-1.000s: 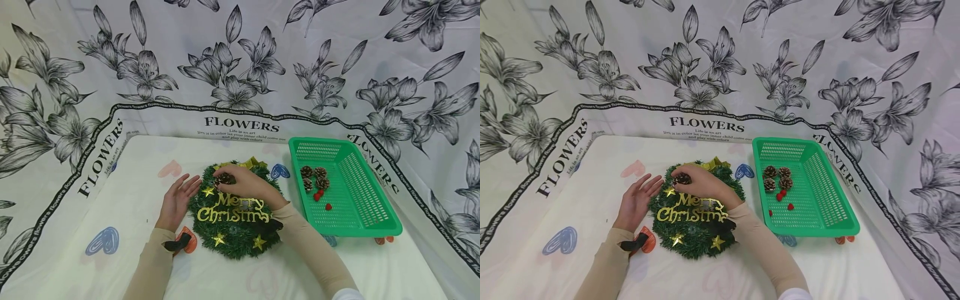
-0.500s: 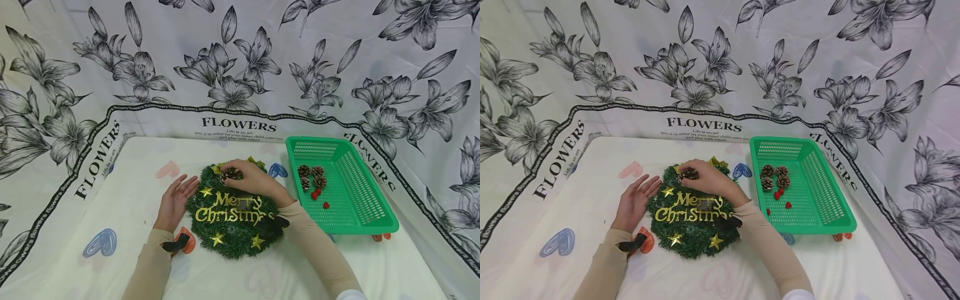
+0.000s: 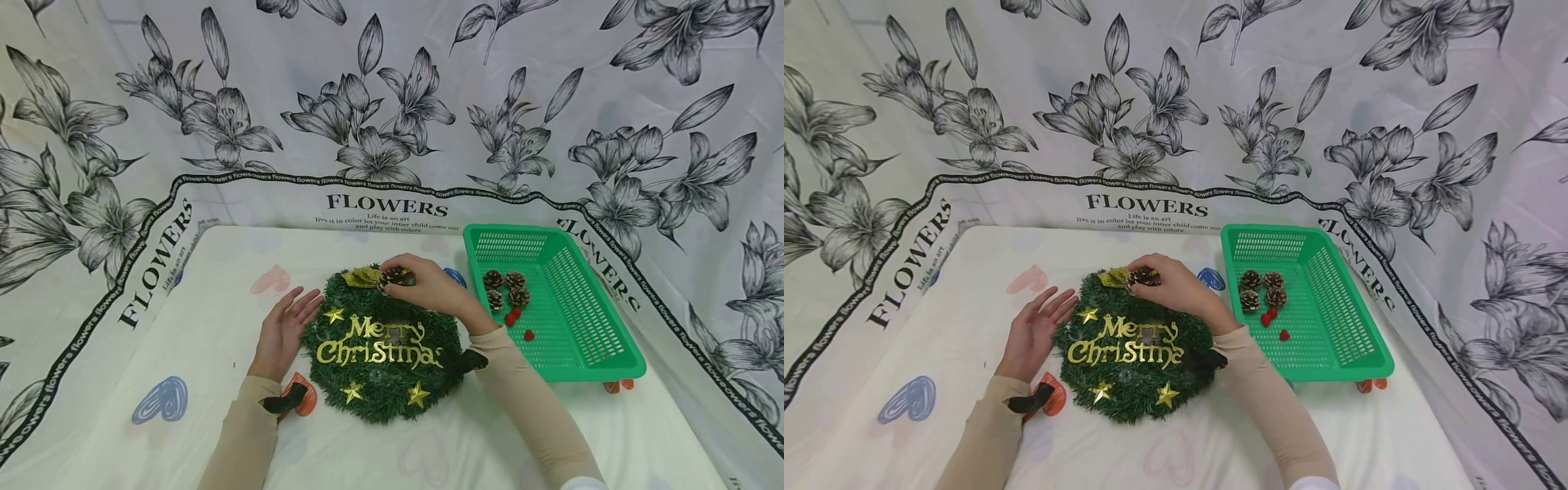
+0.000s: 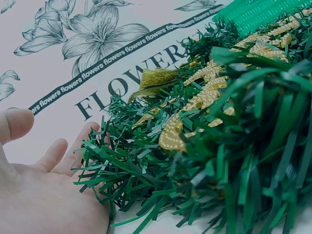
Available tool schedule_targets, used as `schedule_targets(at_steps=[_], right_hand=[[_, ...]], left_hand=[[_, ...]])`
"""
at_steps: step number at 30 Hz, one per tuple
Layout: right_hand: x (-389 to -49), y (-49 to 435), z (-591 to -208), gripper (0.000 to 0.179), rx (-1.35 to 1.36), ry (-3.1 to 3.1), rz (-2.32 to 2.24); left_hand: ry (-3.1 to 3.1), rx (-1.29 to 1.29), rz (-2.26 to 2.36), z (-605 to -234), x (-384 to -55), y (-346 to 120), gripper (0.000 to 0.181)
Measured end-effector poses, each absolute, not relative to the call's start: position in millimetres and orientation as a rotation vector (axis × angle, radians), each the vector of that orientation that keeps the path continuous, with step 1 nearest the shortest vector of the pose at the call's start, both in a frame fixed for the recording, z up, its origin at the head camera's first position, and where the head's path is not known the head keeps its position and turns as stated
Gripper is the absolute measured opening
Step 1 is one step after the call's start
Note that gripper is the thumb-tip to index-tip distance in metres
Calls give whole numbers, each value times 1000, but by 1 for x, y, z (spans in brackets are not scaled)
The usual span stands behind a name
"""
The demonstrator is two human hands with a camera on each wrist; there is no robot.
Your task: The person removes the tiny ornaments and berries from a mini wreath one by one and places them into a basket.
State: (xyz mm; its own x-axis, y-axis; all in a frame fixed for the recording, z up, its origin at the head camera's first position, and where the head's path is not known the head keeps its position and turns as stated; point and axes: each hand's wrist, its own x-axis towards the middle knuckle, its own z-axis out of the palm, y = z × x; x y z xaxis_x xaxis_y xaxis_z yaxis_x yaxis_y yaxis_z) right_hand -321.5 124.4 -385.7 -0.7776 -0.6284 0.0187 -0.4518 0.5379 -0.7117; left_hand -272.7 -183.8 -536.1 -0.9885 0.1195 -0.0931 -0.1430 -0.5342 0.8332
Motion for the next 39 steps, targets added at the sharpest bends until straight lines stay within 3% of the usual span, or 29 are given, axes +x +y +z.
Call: schedule_targets(at_steps=[27,39], right_hand=[[-316,209,-368,43,-678,2622,-1236],[-312,250,-380,43,-471,2674,-1237]], left_hand=[[1438,-17,2619,-535,-271,-185,63],[1457,-3,2591,-530,-270,-182,64]])
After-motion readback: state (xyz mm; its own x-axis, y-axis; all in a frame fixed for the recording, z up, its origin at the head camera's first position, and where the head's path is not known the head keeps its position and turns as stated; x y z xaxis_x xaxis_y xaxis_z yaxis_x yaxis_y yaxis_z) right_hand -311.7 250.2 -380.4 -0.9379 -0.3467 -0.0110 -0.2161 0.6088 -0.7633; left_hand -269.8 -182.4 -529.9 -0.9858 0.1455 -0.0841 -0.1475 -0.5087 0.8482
